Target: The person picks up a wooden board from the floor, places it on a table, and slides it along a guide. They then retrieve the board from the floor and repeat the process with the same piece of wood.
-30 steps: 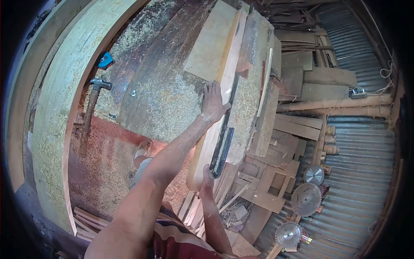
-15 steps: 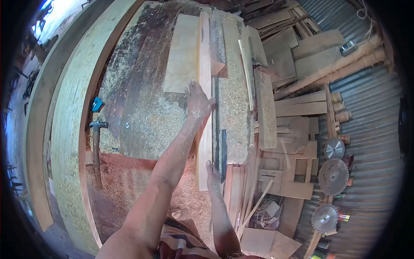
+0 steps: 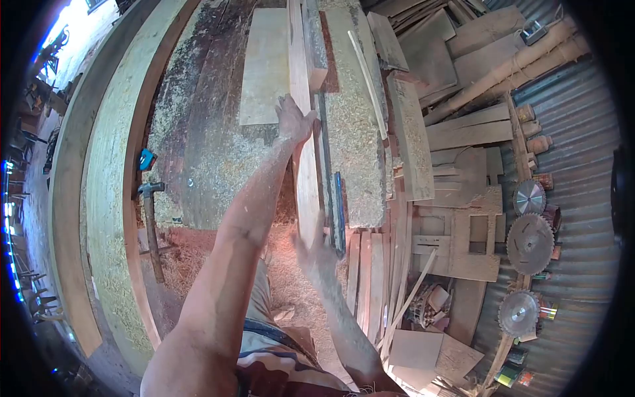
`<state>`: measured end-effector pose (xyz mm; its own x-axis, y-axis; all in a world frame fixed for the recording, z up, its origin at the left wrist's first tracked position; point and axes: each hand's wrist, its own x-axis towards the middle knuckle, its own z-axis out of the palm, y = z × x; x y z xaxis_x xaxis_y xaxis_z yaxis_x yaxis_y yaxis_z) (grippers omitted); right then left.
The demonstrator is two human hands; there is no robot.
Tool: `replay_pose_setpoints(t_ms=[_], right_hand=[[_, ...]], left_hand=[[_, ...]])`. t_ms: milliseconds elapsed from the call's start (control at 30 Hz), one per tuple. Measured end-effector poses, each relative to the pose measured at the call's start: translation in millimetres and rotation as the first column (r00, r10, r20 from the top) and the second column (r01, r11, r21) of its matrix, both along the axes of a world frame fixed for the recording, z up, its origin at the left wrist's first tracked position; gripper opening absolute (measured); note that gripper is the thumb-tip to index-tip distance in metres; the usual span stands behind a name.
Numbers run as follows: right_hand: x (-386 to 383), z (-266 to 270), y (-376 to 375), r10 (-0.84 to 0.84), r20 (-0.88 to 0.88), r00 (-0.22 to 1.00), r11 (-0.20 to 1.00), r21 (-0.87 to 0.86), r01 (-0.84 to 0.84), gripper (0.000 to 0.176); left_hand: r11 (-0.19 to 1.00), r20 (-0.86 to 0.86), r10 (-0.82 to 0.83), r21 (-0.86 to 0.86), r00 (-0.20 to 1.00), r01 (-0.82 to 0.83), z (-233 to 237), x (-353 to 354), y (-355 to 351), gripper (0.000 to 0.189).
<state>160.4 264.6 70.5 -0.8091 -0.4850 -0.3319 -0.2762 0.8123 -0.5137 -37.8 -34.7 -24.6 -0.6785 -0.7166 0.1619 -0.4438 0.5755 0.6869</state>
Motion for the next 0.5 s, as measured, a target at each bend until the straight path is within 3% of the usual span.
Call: replay_pose_setpoints(t_ms=[33, 133, 267, 400, 433, 500], right_hand=[[10.4, 14.4, 6.7, 0.097, -0.025, 0.995, 0.992, 0.083, -0.095, 0.082], [22.0, -25.8, 25.7, 0.278, -0.449, 0.849, 0.959, 0.172, -0.223, 0.084], [8.7, -40.6, 17.7, 0.307, -0.433, 0.848, 0.952, 0.157, -0.264, 0.086], [-7.4, -49.0, 5.5, 0.316, -0.462, 0.829, 0.949, 0.130, -0.289, 0.087], [-9.5, -50.4, 2.2, 0.317, -0.446, 0.837, 0.948, 0.134, -0.287, 0.087], [-15.5, -48.8, -3.8, 0.322, -0.473, 0.820, 0.945, 0.116, -0.305, 0.086]], left_hand=[[1.000, 0.017, 0.004, -0.006, 1.000, -0.004, -0.1, -1.0, 0.8, 0.094], [0.999, -0.016, 0.001, 0.047, 1.000, 0.000, -2.9, -2.2, -1.0, 0.096], [0.999, 0.011, 0.034, -0.036, 0.999, -0.033, -6.8, -12.9, -9.9, 0.094], [0.999, -0.002, 0.001, 0.053, 1.000, -0.001, 14.2, -13.5, -19.5, 0.092], [0.996, -0.012, 0.087, -0.021, 0.996, -0.087, 7.7, -22.8, -24.5, 0.099], [0.998, 0.031, 0.043, 0.036, 0.999, -0.044, 4.3, -28.0, -34.2, 0.101]])
